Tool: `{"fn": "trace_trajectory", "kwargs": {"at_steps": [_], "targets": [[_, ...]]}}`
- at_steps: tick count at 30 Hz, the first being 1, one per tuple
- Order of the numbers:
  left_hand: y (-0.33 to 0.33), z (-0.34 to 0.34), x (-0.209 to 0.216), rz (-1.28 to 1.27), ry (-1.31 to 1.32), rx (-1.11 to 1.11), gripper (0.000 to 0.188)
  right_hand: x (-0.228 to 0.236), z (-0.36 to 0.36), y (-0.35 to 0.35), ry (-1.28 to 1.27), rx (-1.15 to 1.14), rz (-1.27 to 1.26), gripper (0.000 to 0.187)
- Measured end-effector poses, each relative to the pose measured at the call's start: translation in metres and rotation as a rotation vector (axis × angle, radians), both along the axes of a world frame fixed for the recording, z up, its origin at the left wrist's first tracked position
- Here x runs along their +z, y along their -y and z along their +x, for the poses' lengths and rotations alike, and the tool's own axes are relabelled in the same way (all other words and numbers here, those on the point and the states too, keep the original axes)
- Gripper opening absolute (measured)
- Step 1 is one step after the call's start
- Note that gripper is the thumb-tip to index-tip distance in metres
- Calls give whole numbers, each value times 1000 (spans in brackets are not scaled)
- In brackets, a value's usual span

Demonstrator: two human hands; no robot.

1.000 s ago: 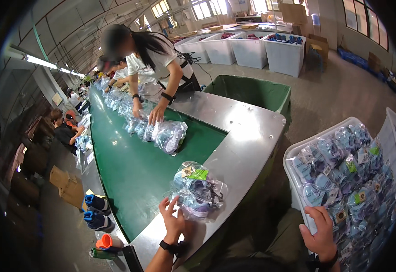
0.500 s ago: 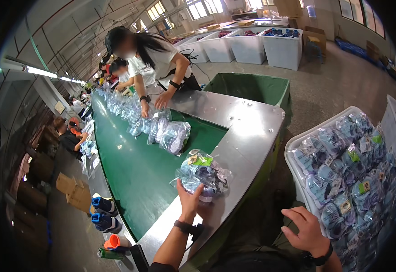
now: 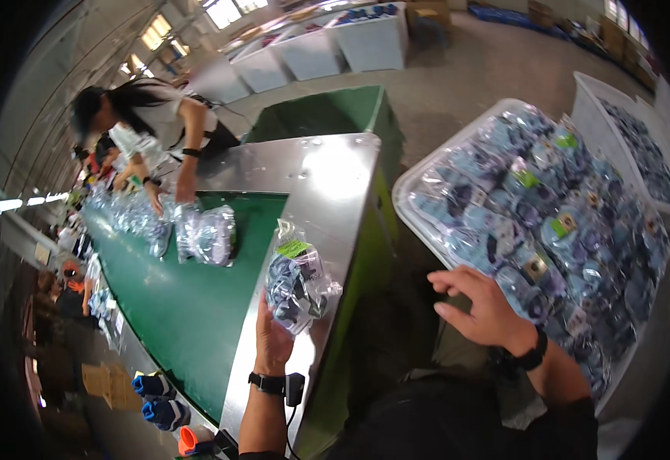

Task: The person repeatedly picks packaged goods from a large white bin and places them onto a green conveyor belt. The items are handled one by one and moved from the bin to the belt where other workers are visible in the background.

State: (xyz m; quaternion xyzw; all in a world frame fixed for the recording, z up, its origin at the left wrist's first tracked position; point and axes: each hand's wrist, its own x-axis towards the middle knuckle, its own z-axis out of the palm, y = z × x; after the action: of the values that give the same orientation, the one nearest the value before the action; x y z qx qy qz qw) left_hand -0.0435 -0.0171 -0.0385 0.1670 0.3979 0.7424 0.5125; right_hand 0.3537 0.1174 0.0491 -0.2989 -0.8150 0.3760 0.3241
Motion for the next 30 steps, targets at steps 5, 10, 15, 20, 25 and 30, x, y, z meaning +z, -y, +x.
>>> {"fn": "trace_trajectory", "kwargs": {"at_steps": [5,10,15,20,25,30], "targets": [[-1,51,46,8,-191,-201,110,-12,3,-23,-93,15,-241,36],[-6,105,78,21,-351,-505,133,-27,2,-42,-366,91,-925,40],[-11,138,81,-39,-428,-802,126,-39,2,-31,-73,335,-812,59],[-16,149,61,-138,-336,-841,109,-59,42,-28,49,289,-832,68],[-32,161,48,-92,-395,-710,73,-53,123,-48,-152,-26,-674,51],[-33,154,42,-226,-415,-583,52,-39,255,-84,-486,-544,-573,32]]}}
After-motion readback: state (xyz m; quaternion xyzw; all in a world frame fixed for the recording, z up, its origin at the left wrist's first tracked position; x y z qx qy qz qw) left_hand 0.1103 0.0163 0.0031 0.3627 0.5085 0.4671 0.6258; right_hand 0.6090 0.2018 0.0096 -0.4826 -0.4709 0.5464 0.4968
